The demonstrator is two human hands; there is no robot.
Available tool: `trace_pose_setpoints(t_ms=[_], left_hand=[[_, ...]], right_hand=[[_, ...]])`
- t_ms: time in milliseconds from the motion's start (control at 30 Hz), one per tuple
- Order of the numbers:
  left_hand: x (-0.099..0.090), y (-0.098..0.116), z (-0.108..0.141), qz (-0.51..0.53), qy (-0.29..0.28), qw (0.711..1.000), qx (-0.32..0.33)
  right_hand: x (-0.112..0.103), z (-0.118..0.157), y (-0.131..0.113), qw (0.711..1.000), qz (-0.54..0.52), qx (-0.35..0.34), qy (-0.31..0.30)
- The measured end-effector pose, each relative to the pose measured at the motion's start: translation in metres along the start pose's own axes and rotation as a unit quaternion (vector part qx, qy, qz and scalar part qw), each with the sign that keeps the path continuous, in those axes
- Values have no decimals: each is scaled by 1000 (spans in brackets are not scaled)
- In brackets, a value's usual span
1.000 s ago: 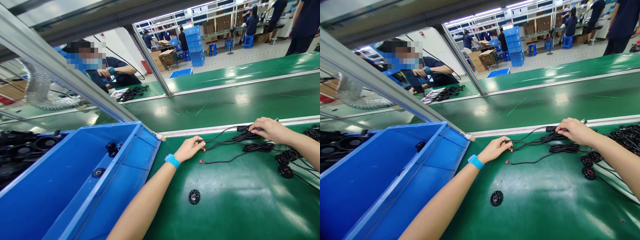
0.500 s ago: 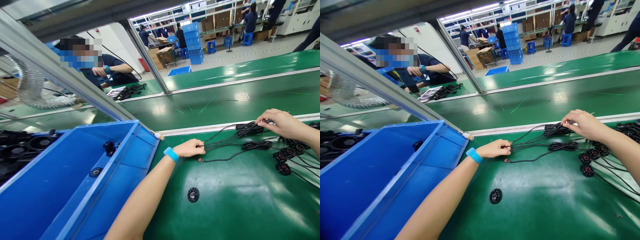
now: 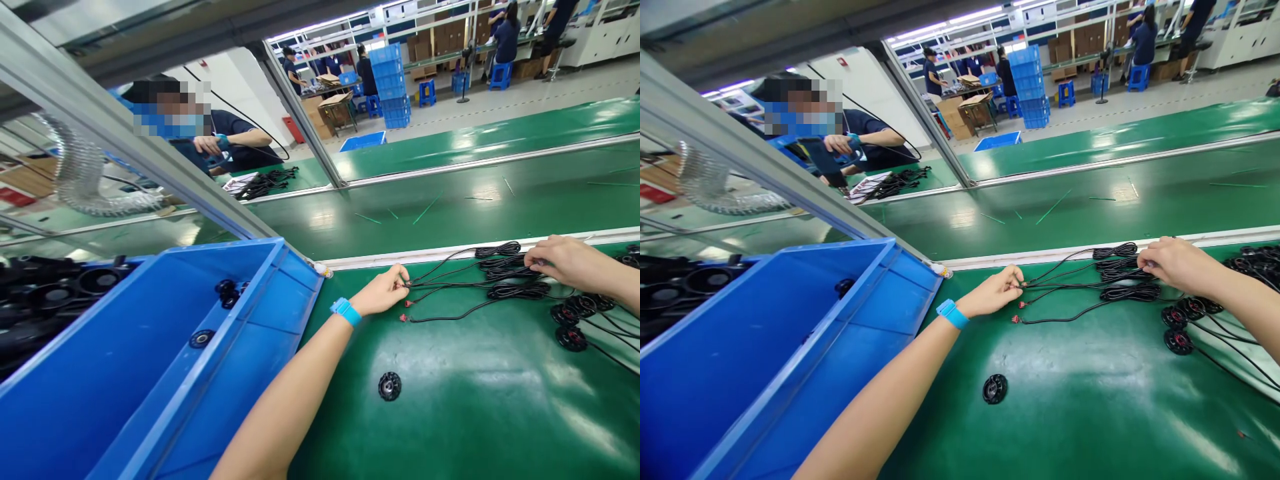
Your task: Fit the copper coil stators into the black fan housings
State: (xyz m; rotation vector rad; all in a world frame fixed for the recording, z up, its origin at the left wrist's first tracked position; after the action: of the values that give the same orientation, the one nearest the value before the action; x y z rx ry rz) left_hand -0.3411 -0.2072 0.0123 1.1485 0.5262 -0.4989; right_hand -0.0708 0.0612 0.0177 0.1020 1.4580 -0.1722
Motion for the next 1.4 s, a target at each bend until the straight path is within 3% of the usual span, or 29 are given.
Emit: trace_pose_setpoints(t_ms=[100,400,567,800,967,1133,1267,1400], left_hand=[[-1,-4,0,27,2,1000,-5],[8,-21,-7,93,-62,992,-51],[3,-21,-3,69,-45,995,-62],[-9,-10,9,-5,-9,1000,-26],[-22,-2,5,-93,81,992,21],[-15,7,-6,-145,62,982,101],[-16,3,-3,-171,63,977,112],[-12,13,16,-190,91,970,120]], right_hand=[[3,1,4,1000,14,9,-11],[5,-5,4,999,29,13,-35],[6,-4,10,999,28,9,-36],[-6,-5,18,1000,2,6,10],[-5,-36,5,999,-14,-17,39],[10,-58,1,999,-16,-34,31],[9,-55,12,999,-19,-24,28],[-9,-36,14,998,-44,-6,46]])
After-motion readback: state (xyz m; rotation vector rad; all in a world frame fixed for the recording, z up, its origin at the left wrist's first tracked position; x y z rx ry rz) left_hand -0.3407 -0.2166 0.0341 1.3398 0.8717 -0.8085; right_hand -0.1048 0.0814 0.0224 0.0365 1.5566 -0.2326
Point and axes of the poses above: each hand's wrist, its own z-axis away from the middle knuckle, its own x-axis out of the palm, y = z × x, the point moved 8 cm from there along -z, towards the middle knuckle, and after that the axes turned 6 degrees about -y, right-handed, at the moved point
